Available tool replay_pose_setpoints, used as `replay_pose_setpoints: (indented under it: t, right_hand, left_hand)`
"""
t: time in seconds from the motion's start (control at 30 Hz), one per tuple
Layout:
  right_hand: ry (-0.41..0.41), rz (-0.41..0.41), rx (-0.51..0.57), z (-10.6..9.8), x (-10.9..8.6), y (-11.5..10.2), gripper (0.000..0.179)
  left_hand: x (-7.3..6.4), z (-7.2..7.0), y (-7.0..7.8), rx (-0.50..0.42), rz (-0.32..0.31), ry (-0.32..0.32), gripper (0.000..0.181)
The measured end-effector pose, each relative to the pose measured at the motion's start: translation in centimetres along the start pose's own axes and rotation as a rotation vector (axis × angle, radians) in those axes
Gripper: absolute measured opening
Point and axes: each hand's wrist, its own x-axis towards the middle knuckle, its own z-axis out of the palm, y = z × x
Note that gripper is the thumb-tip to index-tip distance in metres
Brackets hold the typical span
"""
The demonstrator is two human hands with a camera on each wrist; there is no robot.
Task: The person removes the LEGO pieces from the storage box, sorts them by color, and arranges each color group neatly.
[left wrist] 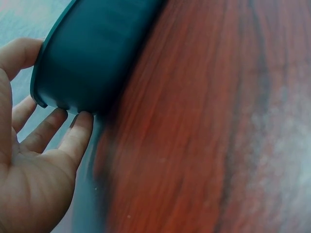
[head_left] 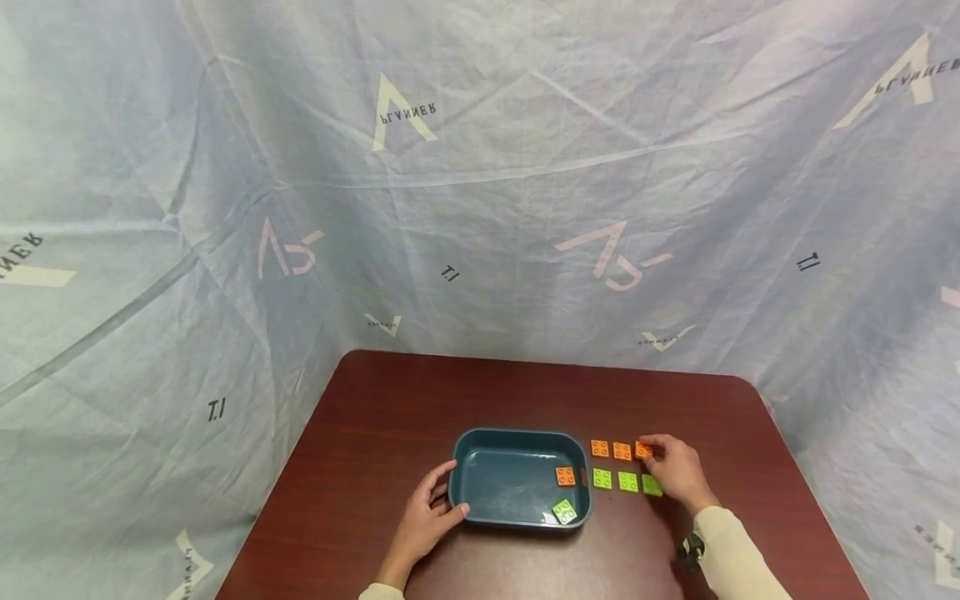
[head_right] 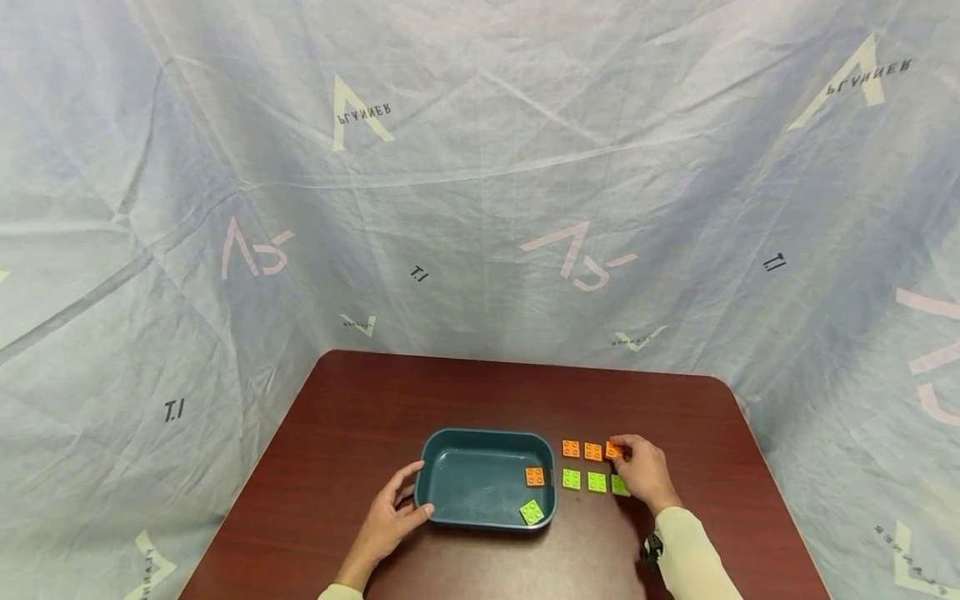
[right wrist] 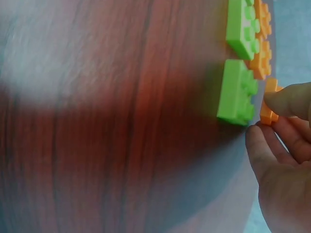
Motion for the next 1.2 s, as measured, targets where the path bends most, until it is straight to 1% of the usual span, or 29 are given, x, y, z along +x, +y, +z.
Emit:
replay_pose_setpoints:
  t: [0.17,0.23,0.4,0.5,0.6,0.9,1.2]
  right_hand:
    - [-0.006,0.002,-0.034,-0.1,0.1,0.3,0.035]
    - [-0.002,-0.005,-0.043,-0.1,0.1,0.3,0.034]
    - [0.018,-0.031,-0.043,-0.1,0.5,0.3,0.032]
    - [0.008,-0.026,-0.031,-0.1,0.6,0.4,0.032]
    - [0.003,-0.014,-0.043,0.0,0.6,0.6,0.032]
    - [-0.003,-0.01,-0.054,0.0,0.7,1.4,0.033]
    - [-0.022,-0.009,-0.041,0.1,0.5,1.3,0.038]
  left_hand:
    - [-0.1,0.0,0.1,-0.001,-0.001,-0.002,0.079]
    - [-0.1,0.0,0.2,-0.006,-0.007,-0.003,0.079]
    - [0.1,0.0,0.5,-0.012,0.0,-0.004,0.079]
    - [0.2,0.0,0.5,-0.015,0.0,-0.002,0.08]
    - [0.2,0.0,0.5,-0.018,-0.002,-0.003,0.081]
    - [0.1,0.1,0.3,-0.017,-0.004,-0.009,0.08]
    - [0.1,0.1,0.2,-0.025,-0.008,-0.007,0.079]
